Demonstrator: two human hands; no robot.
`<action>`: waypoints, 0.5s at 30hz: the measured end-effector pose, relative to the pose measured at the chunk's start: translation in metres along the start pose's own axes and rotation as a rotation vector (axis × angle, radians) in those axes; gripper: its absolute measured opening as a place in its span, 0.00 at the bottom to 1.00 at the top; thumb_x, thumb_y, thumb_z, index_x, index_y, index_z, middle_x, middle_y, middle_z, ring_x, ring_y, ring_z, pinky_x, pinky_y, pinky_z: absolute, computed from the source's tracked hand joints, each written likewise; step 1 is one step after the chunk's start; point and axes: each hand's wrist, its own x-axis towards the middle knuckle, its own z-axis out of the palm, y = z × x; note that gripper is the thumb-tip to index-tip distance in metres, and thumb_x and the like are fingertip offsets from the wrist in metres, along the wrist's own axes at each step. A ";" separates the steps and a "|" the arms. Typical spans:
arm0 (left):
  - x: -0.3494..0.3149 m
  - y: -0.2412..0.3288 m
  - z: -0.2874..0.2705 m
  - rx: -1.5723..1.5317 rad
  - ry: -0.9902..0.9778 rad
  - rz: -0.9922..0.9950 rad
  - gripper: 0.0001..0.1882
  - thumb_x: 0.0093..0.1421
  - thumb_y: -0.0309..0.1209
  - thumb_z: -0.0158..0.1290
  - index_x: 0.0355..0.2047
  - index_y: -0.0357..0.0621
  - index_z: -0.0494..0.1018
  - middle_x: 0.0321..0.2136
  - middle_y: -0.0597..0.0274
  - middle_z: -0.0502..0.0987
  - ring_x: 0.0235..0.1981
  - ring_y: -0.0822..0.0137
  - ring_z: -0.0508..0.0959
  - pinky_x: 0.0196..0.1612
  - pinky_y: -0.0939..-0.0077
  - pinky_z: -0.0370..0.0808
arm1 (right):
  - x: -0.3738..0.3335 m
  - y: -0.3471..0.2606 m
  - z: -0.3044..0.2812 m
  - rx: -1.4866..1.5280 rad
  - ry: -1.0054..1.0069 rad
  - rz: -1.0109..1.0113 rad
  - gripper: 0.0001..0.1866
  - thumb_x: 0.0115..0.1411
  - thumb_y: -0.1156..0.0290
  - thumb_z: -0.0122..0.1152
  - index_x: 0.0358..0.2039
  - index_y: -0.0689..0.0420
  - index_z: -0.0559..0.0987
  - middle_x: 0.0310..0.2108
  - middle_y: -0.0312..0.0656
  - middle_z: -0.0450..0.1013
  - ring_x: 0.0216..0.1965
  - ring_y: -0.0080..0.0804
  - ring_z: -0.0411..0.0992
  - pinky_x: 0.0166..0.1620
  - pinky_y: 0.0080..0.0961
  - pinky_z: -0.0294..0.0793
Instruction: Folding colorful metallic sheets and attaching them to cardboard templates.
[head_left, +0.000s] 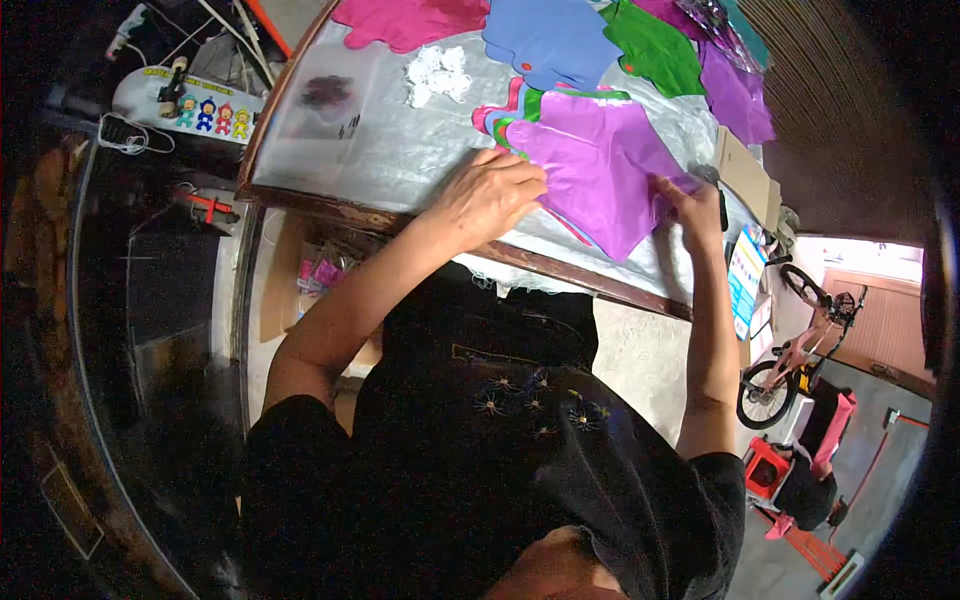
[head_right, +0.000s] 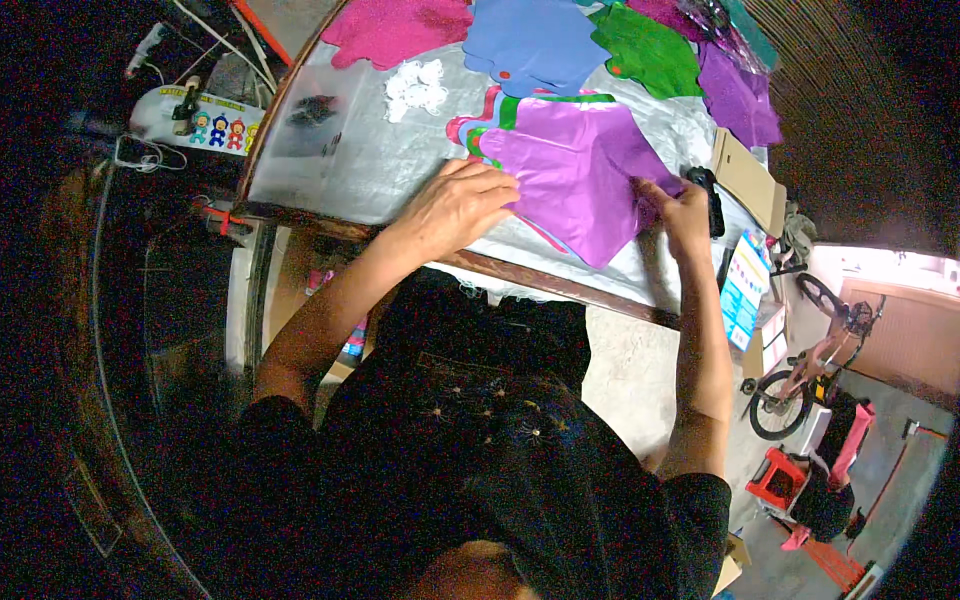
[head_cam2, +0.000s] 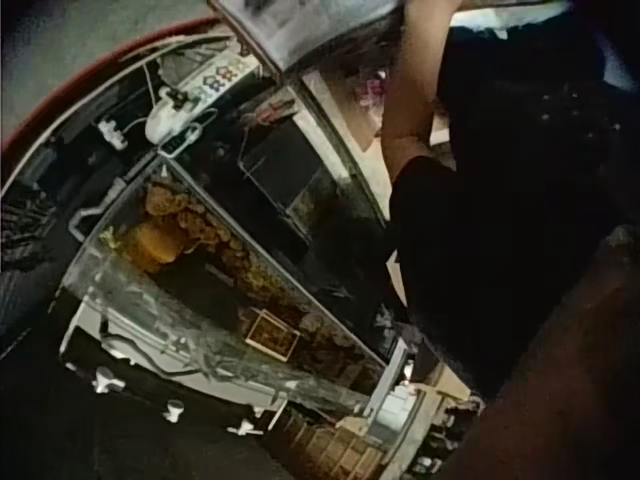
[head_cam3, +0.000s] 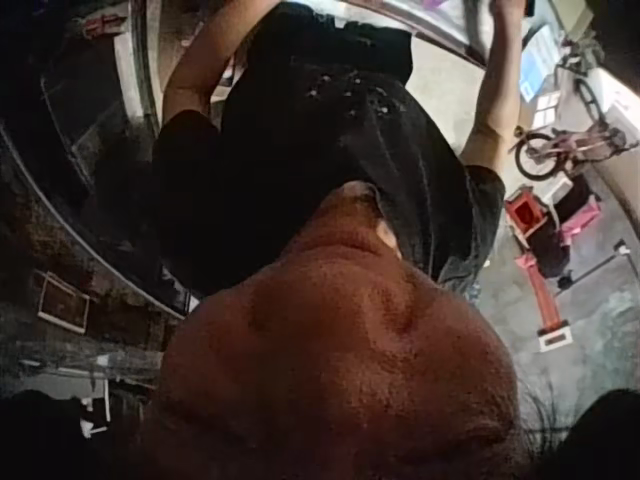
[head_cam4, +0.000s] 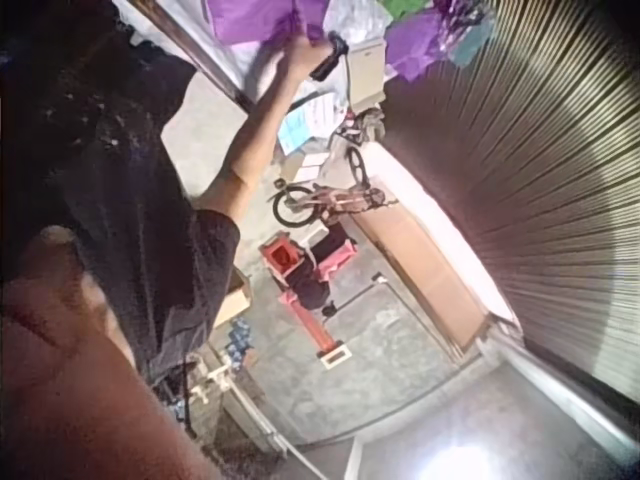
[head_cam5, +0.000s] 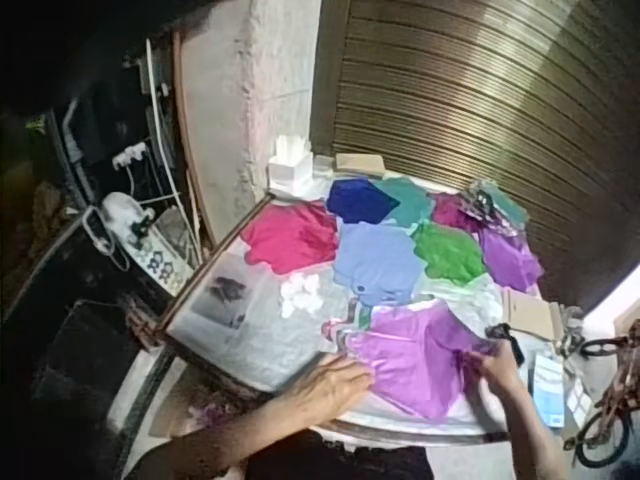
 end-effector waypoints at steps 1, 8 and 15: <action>0.001 -0.001 0.001 -0.005 -0.001 0.005 0.12 0.59 0.32 0.60 0.43 0.44 0.80 0.47 0.61 0.80 0.51 0.61 0.77 0.56 0.64 0.68 | -0.005 -0.006 -0.003 -0.001 0.006 0.004 0.15 0.60 0.73 0.67 0.46 0.68 0.81 0.37 0.45 0.83 0.35 0.36 0.81 0.42 0.31 0.79; 0.000 0.004 -0.005 0.033 -0.012 -0.024 0.12 0.58 0.32 0.61 0.41 0.43 0.81 0.46 0.61 0.80 0.50 0.61 0.77 0.55 0.65 0.69 | -0.037 -0.044 0.043 -0.837 0.193 -0.780 0.27 0.61 0.67 0.65 0.59 0.62 0.73 0.56 0.56 0.72 0.57 0.55 0.71 0.59 0.43 0.70; 0.042 -0.041 -0.034 -0.123 0.014 0.032 0.11 0.59 0.30 0.60 0.41 0.40 0.81 0.43 0.56 0.81 0.44 0.56 0.80 0.49 0.62 0.74 | -0.046 -0.047 0.065 -0.799 -0.135 -0.635 0.27 0.62 0.67 0.63 0.60 0.60 0.72 0.65 0.53 0.65 0.66 0.52 0.62 0.67 0.50 0.59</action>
